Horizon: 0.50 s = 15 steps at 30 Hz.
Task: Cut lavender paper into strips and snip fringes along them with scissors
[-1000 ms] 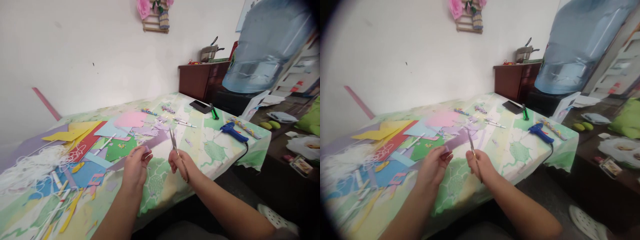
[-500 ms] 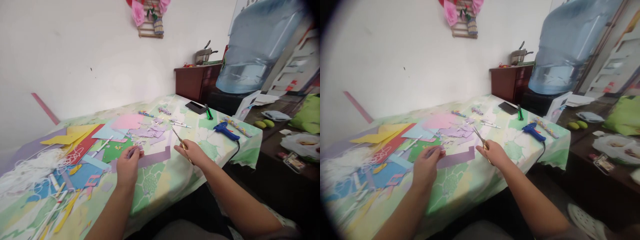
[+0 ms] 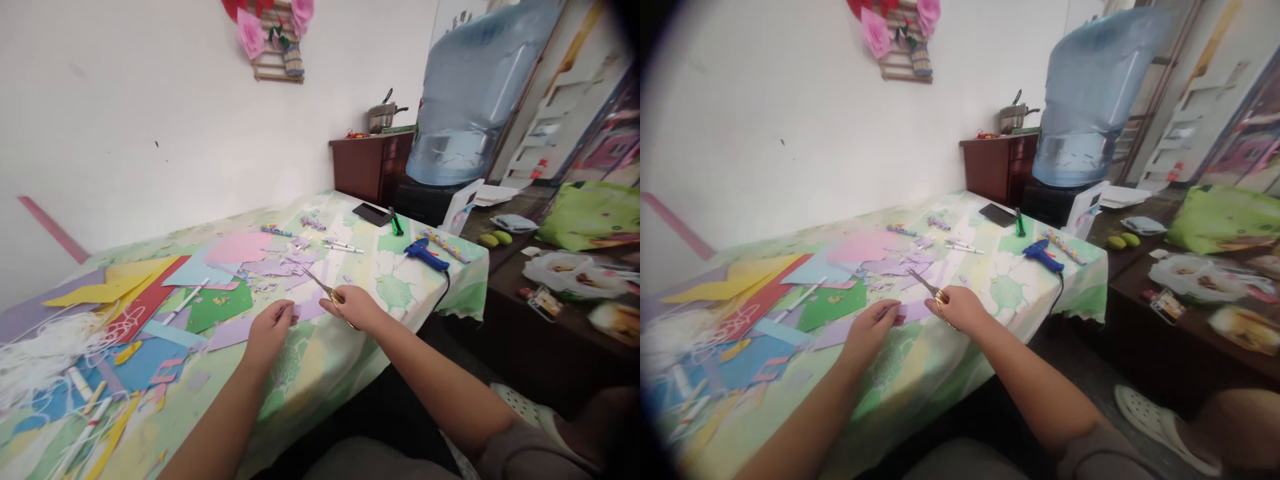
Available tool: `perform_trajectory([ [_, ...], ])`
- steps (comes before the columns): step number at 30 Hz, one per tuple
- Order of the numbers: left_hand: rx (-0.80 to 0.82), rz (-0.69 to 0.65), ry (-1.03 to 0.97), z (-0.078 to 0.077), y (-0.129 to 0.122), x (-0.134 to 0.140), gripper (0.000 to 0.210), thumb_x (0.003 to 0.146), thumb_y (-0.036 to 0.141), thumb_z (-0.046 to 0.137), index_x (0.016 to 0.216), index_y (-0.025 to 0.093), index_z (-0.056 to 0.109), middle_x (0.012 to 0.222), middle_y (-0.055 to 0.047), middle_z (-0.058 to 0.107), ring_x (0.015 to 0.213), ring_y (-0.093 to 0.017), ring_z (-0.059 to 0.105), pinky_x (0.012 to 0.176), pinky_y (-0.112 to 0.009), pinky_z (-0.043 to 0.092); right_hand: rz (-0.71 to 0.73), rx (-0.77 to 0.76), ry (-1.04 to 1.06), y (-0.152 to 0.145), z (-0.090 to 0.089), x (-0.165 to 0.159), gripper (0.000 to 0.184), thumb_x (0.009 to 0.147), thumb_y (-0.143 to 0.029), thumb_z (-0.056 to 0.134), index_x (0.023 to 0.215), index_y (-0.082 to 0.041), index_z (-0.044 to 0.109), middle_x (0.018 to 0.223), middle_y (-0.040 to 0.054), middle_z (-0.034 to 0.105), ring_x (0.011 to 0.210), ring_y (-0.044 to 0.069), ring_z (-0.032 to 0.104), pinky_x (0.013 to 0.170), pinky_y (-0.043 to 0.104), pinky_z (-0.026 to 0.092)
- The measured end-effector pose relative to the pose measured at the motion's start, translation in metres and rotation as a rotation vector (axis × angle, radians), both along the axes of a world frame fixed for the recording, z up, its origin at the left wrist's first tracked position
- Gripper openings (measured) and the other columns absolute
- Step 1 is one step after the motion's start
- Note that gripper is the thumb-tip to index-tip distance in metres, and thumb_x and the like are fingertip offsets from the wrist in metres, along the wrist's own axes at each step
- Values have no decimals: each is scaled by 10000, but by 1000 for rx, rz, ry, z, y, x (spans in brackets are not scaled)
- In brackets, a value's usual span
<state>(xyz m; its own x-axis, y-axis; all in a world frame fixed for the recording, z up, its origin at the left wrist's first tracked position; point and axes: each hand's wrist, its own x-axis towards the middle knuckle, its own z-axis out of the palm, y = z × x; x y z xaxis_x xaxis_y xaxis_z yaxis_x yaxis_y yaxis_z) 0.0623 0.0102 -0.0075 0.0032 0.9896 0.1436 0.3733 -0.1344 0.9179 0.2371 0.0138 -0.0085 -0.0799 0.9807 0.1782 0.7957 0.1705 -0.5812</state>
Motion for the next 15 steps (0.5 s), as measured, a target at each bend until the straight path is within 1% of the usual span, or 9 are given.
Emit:
perform_trajectory([
  [3, -39, -60, -94, 0, -3, 0, 242, 615, 323, 508, 807, 179, 546, 660, -23, 615, 607, -153, 584, 607, -272, 427, 72, 16, 55, -11, 10, 2, 410, 635, -572, 375, 513, -181, 389, 474, -36, 402, 437, 74, 348, 404, 200, 231],
  [5, -45, -80, -137, -1, -3, -1, 254, 609, 326, 520, 814, 177, 536, 666, -26, 614, 617, -153, 582, 606, -273, 426, 116, 25, 116, -18, 11, 3, 405, 633, -571, 379, 527, -180, 388, 492, -38, 399, 455, 74, 357, 413, 196, 243],
  [7, -19, -88, -117, 0, -4, -3, 220, 593, 320, 540, 756, 173, 551, 631, -22, 607, 602, -150, 570, 592, -261, 416, 125, 15, 166, -26, 7, 5, 391, 628, -559, 395, 534, -180, 387, 504, -40, 391, 471, 75, 360, 422, 194, 253],
  [10, 25, -107, -46, 3, -7, -1, 150, 557, 297, 575, 643, 174, 576, 573, -10, 585, 564, -140, 536, 564, -240, 389, 97, -13, 212, -42, -5, 9, 373, 635, -545, 396, 557, -180, 394, 505, -44, 377, 475, 75, 358, 429, 192, 268],
  [13, 75, -139, 15, 8, -17, 9, 99, 526, 263, 596, 596, 192, 589, 626, -11, 587, 609, -144, 516, 592, -234, 368, 86, -16, 260, -60, -13, 8, 348, 645, -524, 400, 590, -180, 409, 515, -46, 384, 479, 74, 363, 436, 190, 280],
  [15, 122, -190, 64, 10, -30, 20, 73, 504, 219, 603, 575, 208, 593, 650, -6, 586, 647, -152, 504, 618, -232, 350, 101, 5, 288, -70, -11, 5, 318, 642, -499, 422, 623, -182, 416, 529, -48, 393, 485, 74, 364, 439, 188, 280],
])
